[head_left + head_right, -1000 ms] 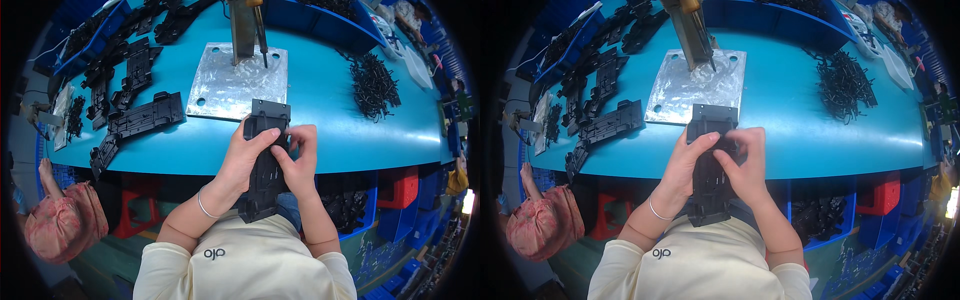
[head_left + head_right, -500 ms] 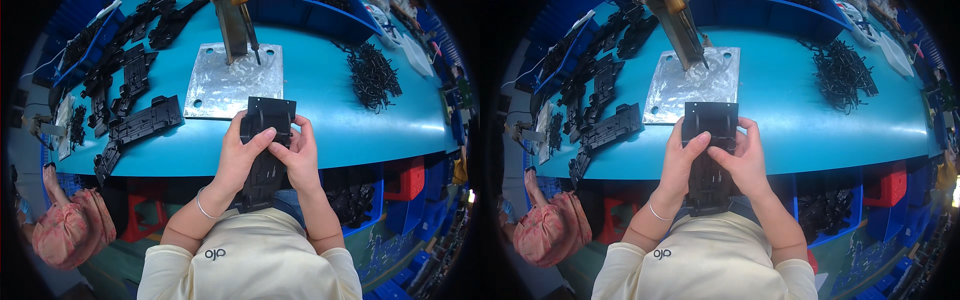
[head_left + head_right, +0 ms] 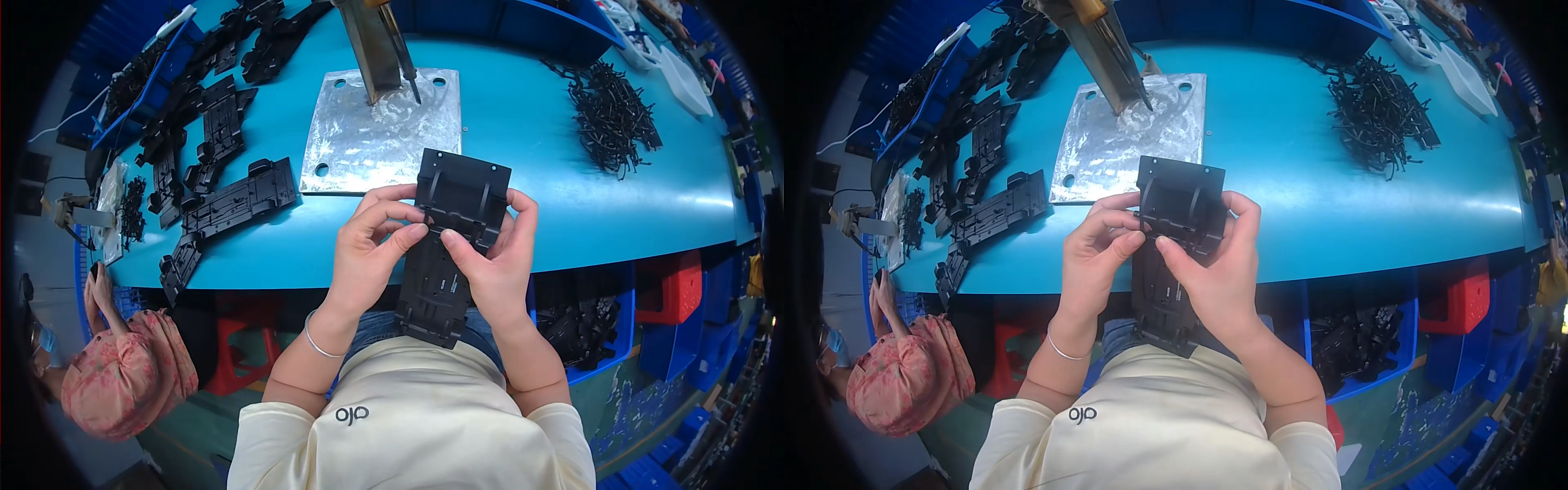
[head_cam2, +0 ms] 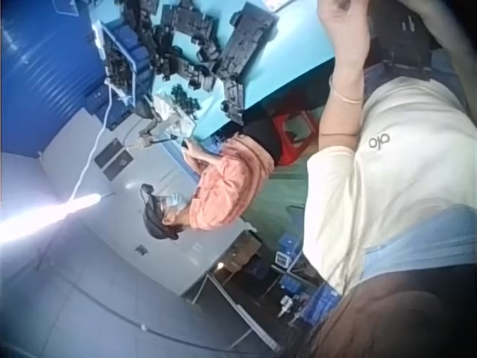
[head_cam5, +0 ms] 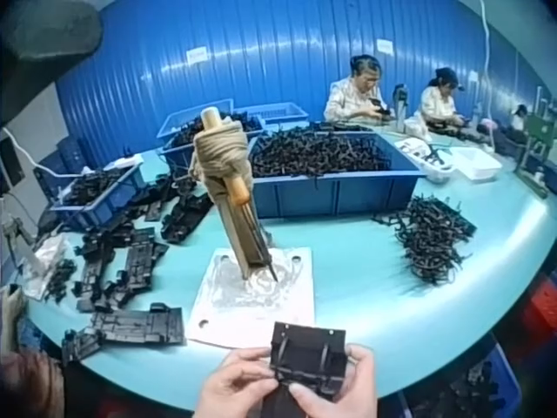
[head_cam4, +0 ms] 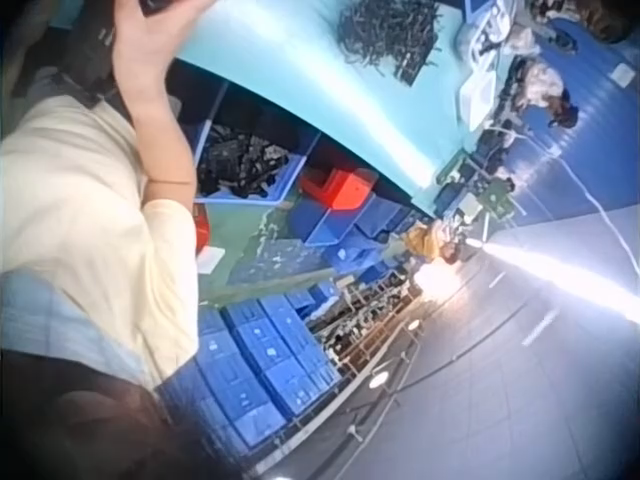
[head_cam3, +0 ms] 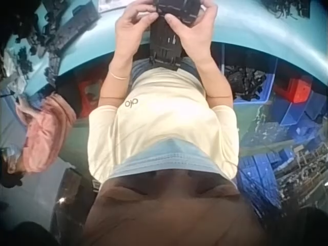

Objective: Assembling black plastic toy car chassis components using a stationary power screwdriver at a factory workbench.

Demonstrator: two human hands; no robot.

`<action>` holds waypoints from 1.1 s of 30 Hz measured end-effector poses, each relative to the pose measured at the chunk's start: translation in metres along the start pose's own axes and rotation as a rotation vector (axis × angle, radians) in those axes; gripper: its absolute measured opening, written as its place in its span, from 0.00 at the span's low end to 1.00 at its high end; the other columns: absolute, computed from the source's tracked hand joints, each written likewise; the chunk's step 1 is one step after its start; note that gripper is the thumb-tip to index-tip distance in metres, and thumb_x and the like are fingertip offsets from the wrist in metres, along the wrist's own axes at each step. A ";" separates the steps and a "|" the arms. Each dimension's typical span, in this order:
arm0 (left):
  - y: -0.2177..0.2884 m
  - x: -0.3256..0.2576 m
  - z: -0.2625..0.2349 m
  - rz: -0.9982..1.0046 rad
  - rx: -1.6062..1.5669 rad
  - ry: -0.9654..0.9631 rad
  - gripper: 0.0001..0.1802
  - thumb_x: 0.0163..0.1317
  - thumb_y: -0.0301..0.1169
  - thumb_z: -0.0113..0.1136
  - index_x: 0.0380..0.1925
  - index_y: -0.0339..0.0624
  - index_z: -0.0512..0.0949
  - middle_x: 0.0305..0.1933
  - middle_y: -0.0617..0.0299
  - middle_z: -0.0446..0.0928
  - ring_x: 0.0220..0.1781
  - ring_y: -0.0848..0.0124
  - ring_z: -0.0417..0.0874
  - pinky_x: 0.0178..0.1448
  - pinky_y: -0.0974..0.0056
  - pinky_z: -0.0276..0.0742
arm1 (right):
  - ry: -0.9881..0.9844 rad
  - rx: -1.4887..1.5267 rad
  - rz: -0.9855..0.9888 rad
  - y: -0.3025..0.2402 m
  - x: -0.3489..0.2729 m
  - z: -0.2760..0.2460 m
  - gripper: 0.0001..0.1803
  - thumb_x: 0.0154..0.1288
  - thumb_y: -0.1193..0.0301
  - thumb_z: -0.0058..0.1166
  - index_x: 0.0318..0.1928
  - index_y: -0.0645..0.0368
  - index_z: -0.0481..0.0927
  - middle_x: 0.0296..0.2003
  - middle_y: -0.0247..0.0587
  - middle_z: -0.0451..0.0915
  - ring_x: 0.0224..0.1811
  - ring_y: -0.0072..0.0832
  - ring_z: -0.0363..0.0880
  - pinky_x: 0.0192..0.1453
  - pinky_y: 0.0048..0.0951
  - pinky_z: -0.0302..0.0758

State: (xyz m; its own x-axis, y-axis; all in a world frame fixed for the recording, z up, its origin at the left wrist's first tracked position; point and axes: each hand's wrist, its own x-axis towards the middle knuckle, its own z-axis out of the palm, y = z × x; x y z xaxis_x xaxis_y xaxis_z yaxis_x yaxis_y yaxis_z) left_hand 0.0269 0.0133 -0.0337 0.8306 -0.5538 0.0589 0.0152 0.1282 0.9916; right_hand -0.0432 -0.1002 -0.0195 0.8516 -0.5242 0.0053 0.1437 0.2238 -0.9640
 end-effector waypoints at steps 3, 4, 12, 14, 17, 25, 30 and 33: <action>0.001 0.000 0.003 0.016 0.012 0.019 0.04 0.48 0.23 0.53 0.27 0.37 0.73 0.45 0.57 0.64 0.37 0.74 0.73 0.38 0.73 0.69 | -0.024 -0.070 -0.019 0.003 0.001 -0.002 0.27 0.45 0.83 0.51 0.44 0.63 0.51 0.36 0.43 0.68 0.38 0.24 0.70 0.40 0.22 0.69; 0.001 -0.001 0.004 0.030 0.032 0.033 0.04 0.48 0.23 0.53 0.26 0.36 0.73 0.46 0.56 0.64 0.38 0.73 0.73 0.39 0.72 0.69 | -0.041 -0.127 -0.038 0.004 0.002 -0.003 0.27 0.45 0.82 0.52 0.44 0.63 0.52 0.36 0.43 0.69 0.37 0.23 0.70 0.40 0.21 0.69; -0.003 0.001 0.002 0.104 0.198 0.015 0.03 0.48 0.23 0.52 0.25 0.34 0.72 0.47 0.53 0.65 0.43 0.70 0.71 0.42 0.69 0.69 | -0.086 -0.053 0.048 0.010 0.005 -0.007 0.26 0.46 0.81 0.52 0.44 0.63 0.54 0.37 0.41 0.69 0.37 0.22 0.70 0.40 0.21 0.69; -0.003 0.001 0.001 0.108 0.180 0.023 0.03 0.48 0.23 0.52 0.25 0.35 0.72 0.47 0.53 0.65 0.43 0.70 0.70 0.42 0.69 0.69 | -0.092 -0.053 0.049 0.011 0.005 -0.007 0.25 0.45 0.81 0.52 0.44 0.63 0.54 0.37 0.41 0.69 0.37 0.22 0.69 0.40 0.21 0.69; -0.004 0.002 -0.001 0.032 0.128 -0.022 0.05 0.48 0.23 0.52 0.28 0.36 0.71 0.47 0.54 0.64 0.43 0.71 0.70 0.42 0.69 0.68 | -0.087 -0.056 0.044 0.011 0.004 -0.007 0.25 0.45 0.81 0.51 0.44 0.63 0.54 0.37 0.40 0.68 0.38 0.22 0.69 0.40 0.21 0.68; 0.016 0.003 -0.003 0.111 0.403 -0.122 0.22 0.47 0.24 0.53 0.46 0.48 0.66 0.45 0.58 0.64 0.42 0.69 0.68 0.44 0.67 0.66 | -0.132 -0.021 0.026 0.007 0.002 -0.008 0.25 0.45 0.82 0.51 0.44 0.63 0.54 0.38 0.41 0.67 0.40 0.22 0.68 0.43 0.23 0.68; 0.015 0.005 -0.004 0.407 0.655 -0.036 0.19 0.47 0.29 0.54 0.42 0.48 0.69 0.45 0.58 0.64 0.43 0.64 0.66 0.44 0.66 0.65 | -0.155 -0.005 0.017 0.002 -0.003 -0.005 0.26 0.45 0.82 0.51 0.44 0.63 0.54 0.39 0.41 0.66 0.40 0.22 0.68 0.43 0.23 0.68; 0.015 0.005 -0.004 0.497 0.770 0.005 0.17 0.46 0.31 0.54 0.40 0.48 0.70 0.45 0.59 0.64 0.45 0.62 0.64 0.45 0.64 0.63 | -0.161 -0.025 0.011 0.000 -0.006 -0.005 0.26 0.45 0.81 0.52 0.45 0.64 0.54 0.39 0.41 0.66 0.40 0.22 0.68 0.43 0.22 0.68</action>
State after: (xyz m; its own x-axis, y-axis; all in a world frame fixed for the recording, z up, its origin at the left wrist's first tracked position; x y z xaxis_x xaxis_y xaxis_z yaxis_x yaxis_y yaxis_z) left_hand 0.0336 0.0157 -0.0190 0.6442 -0.5781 0.5008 -0.7188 -0.2341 0.6546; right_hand -0.0507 -0.1013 -0.0208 0.9231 -0.3830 0.0351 0.1228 0.2069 -0.9706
